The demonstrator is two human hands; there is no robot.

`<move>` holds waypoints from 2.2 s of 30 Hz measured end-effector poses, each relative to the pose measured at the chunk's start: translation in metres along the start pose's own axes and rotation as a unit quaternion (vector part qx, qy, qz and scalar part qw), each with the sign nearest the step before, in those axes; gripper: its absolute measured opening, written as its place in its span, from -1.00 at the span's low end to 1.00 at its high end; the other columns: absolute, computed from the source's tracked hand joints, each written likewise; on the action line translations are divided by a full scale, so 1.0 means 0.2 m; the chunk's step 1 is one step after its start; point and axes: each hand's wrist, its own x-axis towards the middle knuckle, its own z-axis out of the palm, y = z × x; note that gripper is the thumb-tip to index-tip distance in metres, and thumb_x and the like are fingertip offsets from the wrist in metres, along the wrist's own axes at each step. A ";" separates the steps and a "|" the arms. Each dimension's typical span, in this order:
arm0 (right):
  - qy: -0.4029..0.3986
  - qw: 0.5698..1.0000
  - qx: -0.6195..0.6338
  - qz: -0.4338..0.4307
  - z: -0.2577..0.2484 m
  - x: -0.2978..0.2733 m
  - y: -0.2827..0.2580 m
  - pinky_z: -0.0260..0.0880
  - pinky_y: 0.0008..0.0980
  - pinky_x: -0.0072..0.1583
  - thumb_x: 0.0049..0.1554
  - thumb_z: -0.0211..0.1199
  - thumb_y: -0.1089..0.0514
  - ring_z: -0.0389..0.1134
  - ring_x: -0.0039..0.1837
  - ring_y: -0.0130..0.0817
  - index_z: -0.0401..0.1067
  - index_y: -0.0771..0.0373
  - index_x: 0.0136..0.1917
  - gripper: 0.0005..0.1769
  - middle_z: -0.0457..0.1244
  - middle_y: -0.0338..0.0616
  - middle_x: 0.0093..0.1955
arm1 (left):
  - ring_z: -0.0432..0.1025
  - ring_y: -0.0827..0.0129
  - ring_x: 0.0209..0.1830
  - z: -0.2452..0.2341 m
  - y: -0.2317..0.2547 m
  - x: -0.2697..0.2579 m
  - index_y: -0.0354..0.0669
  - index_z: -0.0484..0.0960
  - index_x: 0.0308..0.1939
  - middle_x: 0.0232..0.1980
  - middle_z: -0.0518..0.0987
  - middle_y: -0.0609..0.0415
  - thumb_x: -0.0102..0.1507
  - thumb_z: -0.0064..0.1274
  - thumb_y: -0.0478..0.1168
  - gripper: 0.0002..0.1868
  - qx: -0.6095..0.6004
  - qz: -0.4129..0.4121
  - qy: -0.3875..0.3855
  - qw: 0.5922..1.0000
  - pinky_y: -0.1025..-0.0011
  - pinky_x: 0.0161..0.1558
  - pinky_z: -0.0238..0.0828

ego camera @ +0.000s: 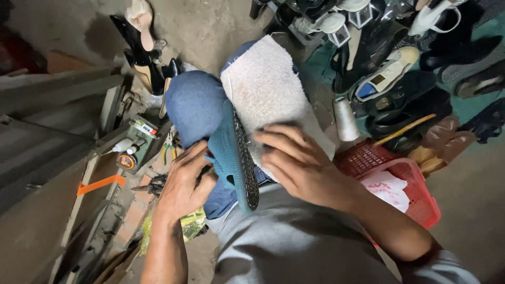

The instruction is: Hand-stitching the sole of a sandal and cleaning shoes with a brush in a repair shop.

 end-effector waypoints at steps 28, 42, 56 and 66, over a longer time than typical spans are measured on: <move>0.153 0.985 0.082 0.019 0.14 0.05 0.04 0.52 -0.40 -0.03 0.27 0.18 0.33 0.54 -0.05 -0.23 0.46 0.26 0.36 -0.61 0.47 -0.11 0.02 | 0.43 0.16 -0.62 0.05 -0.29 -0.15 0.06 0.45 -0.56 -0.63 0.38 0.16 0.20 0.17 -0.04 -0.70 0.176 -0.073 0.123 0.974 0.33 -0.49 0.36; 0.064 0.940 0.328 0.070 0.04 -0.08 0.11 0.43 -0.36 -0.10 0.20 0.12 0.21 0.40 -0.07 -0.25 0.58 0.33 -0.04 -0.76 0.36 0.04 0.05 | 0.41 0.24 -0.68 0.23 -0.20 -0.25 -0.05 0.65 -0.29 -0.65 0.52 0.00 -0.09 0.59 -0.07 -0.55 -0.006 -0.152 0.266 0.952 0.36 -0.54 0.32; 0.138 0.975 0.128 0.116 0.08 -0.27 0.32 0.42 -0.02 0.01 0.36 -0.01 0.13 0.39 -0.13 -0.02 0.43 0.45 -0.01 -0.67 0.31 0.15 -0.15 | 0.48 0.08 -0.64 0.25 0.04 -0.07 -0.05 0.58 -0.18 -0.62 0.53 0.00 0.06 0.48 -0.05 -0.59 -0.025 -0.098 0.266 0.959 0.27 -0.53 0.40; 0.178 0.983 -0.037 -0.032 0.15 -0.38 0.56 0.37 -0.01 -0.06 0.33 0.11 0.39 0.31 -0.19 0.34 0.49 0.53 0.01 -0.84 0.27 0.32 -0.21 | 0.55 0.03 -0.51 0.27 0.11 0.02 -0.10 0.68 -0.09 -0.47 0.63 -0.05 0.20 0.27 -0.33 -0.80 -0.169 -0.023 0.248 0.954 0.24 -0.45 0.49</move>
